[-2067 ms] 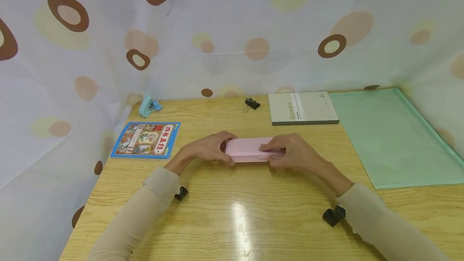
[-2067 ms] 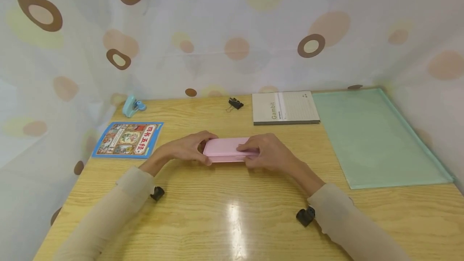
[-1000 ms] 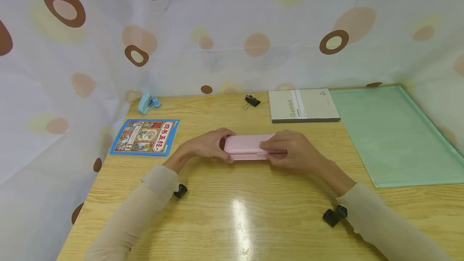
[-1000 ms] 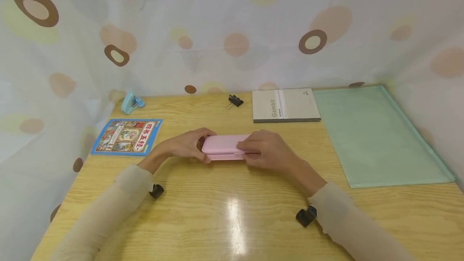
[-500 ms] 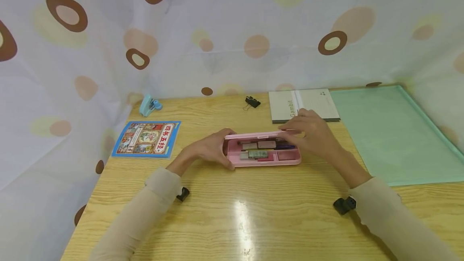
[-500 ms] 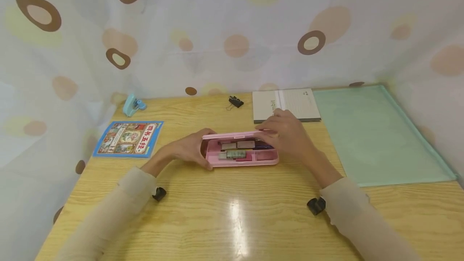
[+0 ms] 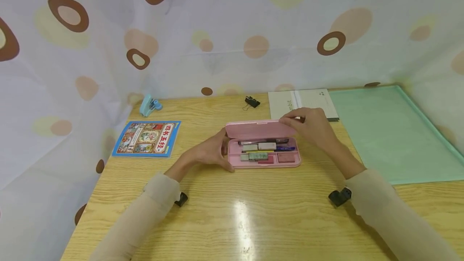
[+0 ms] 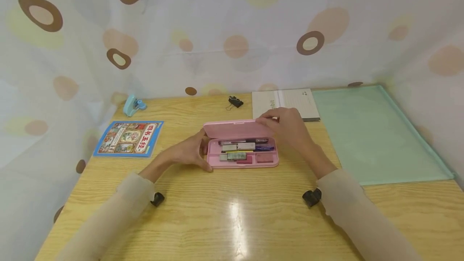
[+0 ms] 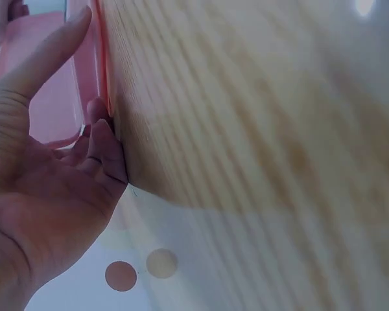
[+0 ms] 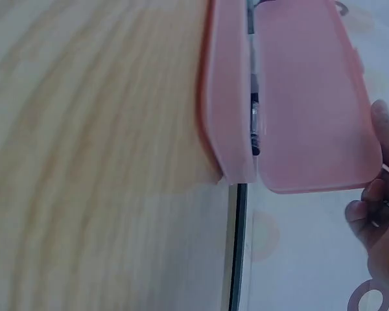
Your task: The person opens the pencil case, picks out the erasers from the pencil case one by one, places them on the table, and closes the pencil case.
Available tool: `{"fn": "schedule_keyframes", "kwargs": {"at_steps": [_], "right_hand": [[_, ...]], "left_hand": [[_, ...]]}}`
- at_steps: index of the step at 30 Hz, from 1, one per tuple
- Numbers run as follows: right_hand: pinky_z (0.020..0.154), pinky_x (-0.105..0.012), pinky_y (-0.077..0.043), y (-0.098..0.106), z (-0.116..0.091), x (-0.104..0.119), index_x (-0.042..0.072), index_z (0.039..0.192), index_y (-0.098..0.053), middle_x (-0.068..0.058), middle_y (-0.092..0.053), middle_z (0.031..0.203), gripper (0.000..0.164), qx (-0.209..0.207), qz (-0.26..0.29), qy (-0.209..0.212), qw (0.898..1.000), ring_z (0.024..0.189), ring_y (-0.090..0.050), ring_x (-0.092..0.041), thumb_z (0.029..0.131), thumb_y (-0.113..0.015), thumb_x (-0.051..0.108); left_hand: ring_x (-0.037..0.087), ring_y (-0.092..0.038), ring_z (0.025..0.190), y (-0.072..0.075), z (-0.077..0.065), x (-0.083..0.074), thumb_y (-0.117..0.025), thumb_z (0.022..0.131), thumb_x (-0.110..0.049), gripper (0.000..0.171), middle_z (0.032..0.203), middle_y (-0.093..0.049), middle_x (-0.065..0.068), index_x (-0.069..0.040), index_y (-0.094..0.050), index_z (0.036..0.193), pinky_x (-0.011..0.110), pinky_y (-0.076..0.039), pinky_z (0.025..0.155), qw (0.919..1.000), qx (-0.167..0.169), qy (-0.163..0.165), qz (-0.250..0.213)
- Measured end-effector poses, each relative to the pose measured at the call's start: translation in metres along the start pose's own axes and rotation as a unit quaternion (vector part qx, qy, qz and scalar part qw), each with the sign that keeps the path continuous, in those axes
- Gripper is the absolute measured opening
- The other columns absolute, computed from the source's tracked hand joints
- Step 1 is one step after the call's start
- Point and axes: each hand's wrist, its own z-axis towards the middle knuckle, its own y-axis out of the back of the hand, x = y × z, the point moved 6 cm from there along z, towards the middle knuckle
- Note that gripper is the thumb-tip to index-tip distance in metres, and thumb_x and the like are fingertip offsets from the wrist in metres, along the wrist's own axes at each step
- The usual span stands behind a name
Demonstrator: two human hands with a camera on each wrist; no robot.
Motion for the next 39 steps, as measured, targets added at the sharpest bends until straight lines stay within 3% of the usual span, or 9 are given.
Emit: {"fn": "schedule_keyframes", "kwargs": {"at_steps": [4, 7, 9, 12, 15, 22, 27, 32, 39], "right_hand": [[0.059, -0.029, -0.037, -0.001, 0.006, -0.014, 0.011, 0.115, -0.079, -0.009, -0.074, 0.093, 0.030, 0.023, 0.052, -0.077, 0.995, 0.068, -0.048, -0.022, 0.105, -0.064, 0.035], [0.061, -0.028, -0.042, -0.002, 0.007, -0.025, 0.010, 0.126, -0.074, -0.014, -0.071, 0.097, 0.030, 0.029, 0.100, -0.107, 0.989, 0.075, -0.055, -0.027, 0.109, -0.056, 0.028], [0.064, -0.027, -0.048, -0.004, 0.006, -0.032, 0.008, 0.134, -0.070, -0.017, -0.069, 0.103, 0.031, 0.032, 0.131, -0.129, 0.983, 0.080, -0.059, -0.026, 0.110, -0.053, 0.021], [0.073, -0.025, -0.055, -0.006, 0.004, -0.042, 0.005, 0.143, -0.062, -0.021, -0.067, 0.119, 0.035, 0.037, 0.176, -0.166, 0.970, 0.085, -0.063, -0.018, 0.110, -0.050, 0.010], [0.083, -0.027, -0.058, -0.009, 0.002, -0.050, 0.000, 0.147, -0.055, -0.024, -0.062, 0.134, 0.039, 0.043, 0.218, -0.194, 0.956, 0.087, -0.065, -0.011, 0.109, -0.047, 0.003], [0.095, -0.038, -0.057, -0.018, -0.001, -0.060, -0.005, 0.149, -0.051, -0.030, -0.061, 0.127, 0.040, 0.050, 0.262, -0.226, 0.937, 0.085, -0.068, -0.006, 0.110, -0.047, 0.006], [0.097, -0.035, -0.055, -0.023, -0.004, -0.062, -0.006, 0.149, -0.050, -0.031, -0.060, 0.131, 0.041, 0.046, 0.271, -0.247, 0.929, 0.088, -0.067, -0.003, 0.110, -0.048, 0.007], [0.101, -0.033, -0.053, -0.024, -0.009, -0.062, -0.001, 0.150, -0.050, -0.029, -0.058, 0.137, 0.042, 0.043, 0.273, -0.257, 0.926, 0.091, -0.067, -0.002, 0.110, -0.050, 0.010], [0.090, -0.015, -0.051, -0.018, -0.020, -0.049, 0.005, 0.149, -0.055, -0.020, -0.057, 0.146, 0.046, 0.060, 0.246, -0.222, 0.942, 0.098, -0.066, 0.000, 0.105, -0.062, 0.016]], "left_hand": [[0.023, -0.054, 0.095, 0.000, -0.005, 0.000, -0.098, 0.070, -0.015, 0.126, 0.122, -0.054, 0.012, -0.016, -0.011, 0.162, 0.034, -0.046, 0.085, 0.9994, -0.003, -0.016, -0.029], [0.020, -0.059, 0.099, 0.002, -0.011, 0.002, -0.093, 0.078, -0.015, 0.135, 0.140, -0.049, 0.012, -0.019, 0.009, 0.166, 0.034, -0.049, 0.090, 0.9985, -0.017, -0.004, -0.052], [0.019, -0.063, 0.099, 0.004, -0.014, 0.005, -0.089, 0.083, -0.015, 0.133, 0.146, -0.048, 0.012, -0.023, 0.014, 0.166, 0.035, -0.050, 0.092, 0.9972, -0.037, 0.008, -0.064], [0.018, -0.066, 0.099, 0.005, -0.017, 0.007, -0.085, 0.087, -0.014, 0.121, 0.147, -0.050, 0.012, -0.027, 0.006, 0.167, 0.039, -0.051, 0.096, 0.9956, -0.066, 0.009, -0.065], [0.019, -0.066, 0.101, 0.004, -0.017, 0.007, -0.084, 0.088, -0.012, 0.112, 0.146, -0.052, 0.011, -0.032, -0.006, 0.167, 0.040, -0.050, 0.097, 0.9958, -0.069, 0.003, -0.061], [0.019, -0.061, 0.103, 0.005, -0.015, 0.010, -0.085, 0.088, -0.015, 0.106, 0.147, -0.051, 0.008, -0.021, -0.015, 0.167, 0.036, -0.048, 0.096, 0.9986, -0.040, 0.008, -0.035], [0.021, -0.058, 0.106, 0.006, -0.013, 0.009, -0.085, 0.089, -0.014, 0.106, 0.149, -0.046, 0.012, -0.015, -0.014, 0.167, 0.035, -0.048, 0.097, 0.9995, -0.012, 0.005, -0.030], [0.022, -0.056, 0.106, 0.007, -0.010, 0.007, -0.085, 0.088, -0.013, 0.104, 0.146, -0.045, 0.014, -0.010, -0.015, 0.165, 0.034, -0.048, 0.095, 0.9991, 0.008, 0.012, -0.041], [0.021, -0.055, 0.103, 0.006, -0.009, 0.009, -0.086, 0.087, -0.011, 0.102, 0.142, -0.045, 0.015, -0.010, -0.017, 0.162, 0.031, -0.047, 0.093, 0.9983, 0.012, 0.019, -0.053]]}}
